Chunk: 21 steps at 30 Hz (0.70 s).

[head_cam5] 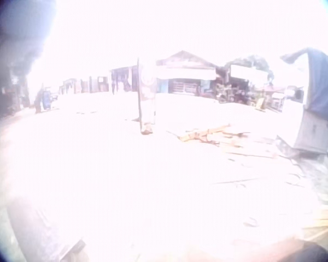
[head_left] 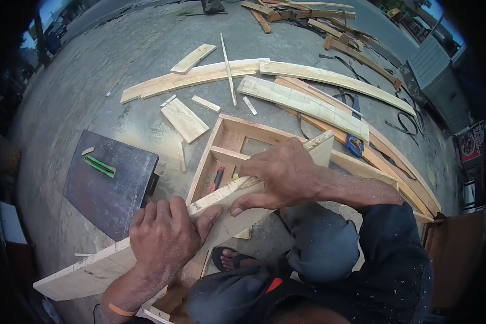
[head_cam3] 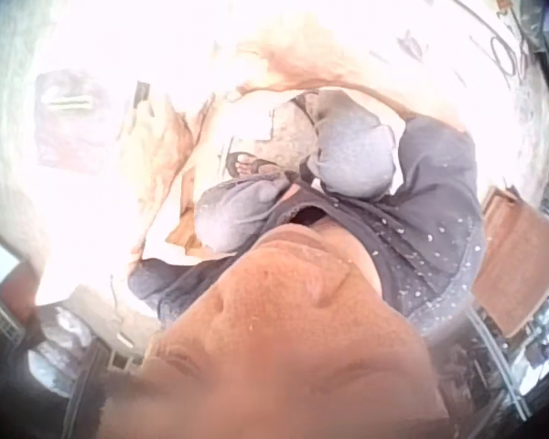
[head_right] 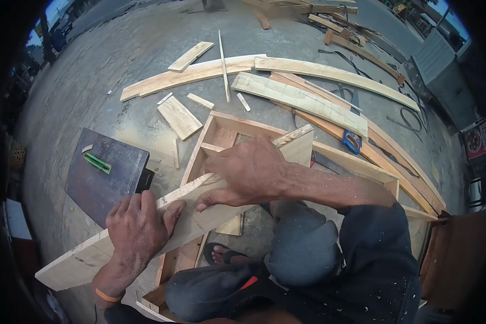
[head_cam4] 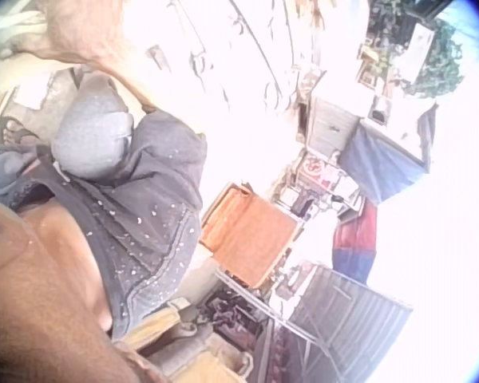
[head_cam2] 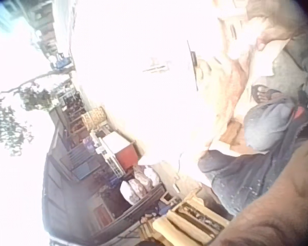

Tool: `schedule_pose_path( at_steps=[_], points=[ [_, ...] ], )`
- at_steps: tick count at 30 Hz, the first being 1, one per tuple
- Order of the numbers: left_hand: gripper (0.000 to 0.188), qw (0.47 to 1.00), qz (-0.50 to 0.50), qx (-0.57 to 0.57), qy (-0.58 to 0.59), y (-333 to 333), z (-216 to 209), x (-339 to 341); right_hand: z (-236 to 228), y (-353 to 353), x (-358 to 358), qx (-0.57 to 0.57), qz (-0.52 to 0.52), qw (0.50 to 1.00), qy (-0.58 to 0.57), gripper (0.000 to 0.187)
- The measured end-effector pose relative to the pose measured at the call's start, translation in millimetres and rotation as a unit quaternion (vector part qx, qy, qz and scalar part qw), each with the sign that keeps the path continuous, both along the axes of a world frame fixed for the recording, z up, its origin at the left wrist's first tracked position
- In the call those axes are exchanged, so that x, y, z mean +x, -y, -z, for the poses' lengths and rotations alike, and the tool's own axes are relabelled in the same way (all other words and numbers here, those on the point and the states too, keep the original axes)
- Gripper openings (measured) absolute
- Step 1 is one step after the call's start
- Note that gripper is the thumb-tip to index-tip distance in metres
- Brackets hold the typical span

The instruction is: The person measures and marks wooden planks using a try square and pencil, then cuts them on a table saw. They assemble the cut pieces into a frame structure, using a hammer to drive nails and secure the joints. The person repeatedly checks fit and alignment during the assembly process.

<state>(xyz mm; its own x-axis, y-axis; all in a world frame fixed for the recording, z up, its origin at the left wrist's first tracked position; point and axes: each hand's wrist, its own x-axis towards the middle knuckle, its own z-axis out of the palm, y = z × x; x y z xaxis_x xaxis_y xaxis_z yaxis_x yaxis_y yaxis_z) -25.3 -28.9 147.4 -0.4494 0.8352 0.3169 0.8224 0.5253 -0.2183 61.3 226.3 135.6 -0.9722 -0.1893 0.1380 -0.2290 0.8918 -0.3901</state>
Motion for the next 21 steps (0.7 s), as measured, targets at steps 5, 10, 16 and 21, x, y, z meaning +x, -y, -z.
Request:
schedule_pose_path(
  at_steps=[5,10,16,21],
  points=[
    [0.066,0.982,0.009,-0.098,0.162,-36.7,-38.1,-8.8,11.1,-86.7,107.5,-0.039,0.167,0.978,-0.119,0.051],
    [0.061,0.974,0.057,-0.078,0.205,-111.0,-9.8,-12.1,31.4,-187.8,209.7,-0.021,0.293,0.954,-0.058,0.047],
    [0.053,0.961,0.213,-0.045,0.169,-332.9,46.2,-0.9,93.1,-297.1,313.6,0.027,0.461,0.878,-0.129,0.044],
    [0.058,0.941,0.230,-0.073,0.239,-401.5,127.4,2.7,162.6,-321.3,334.9,0.105,0.447,0.873,-0.166,0.041]
  ],
)
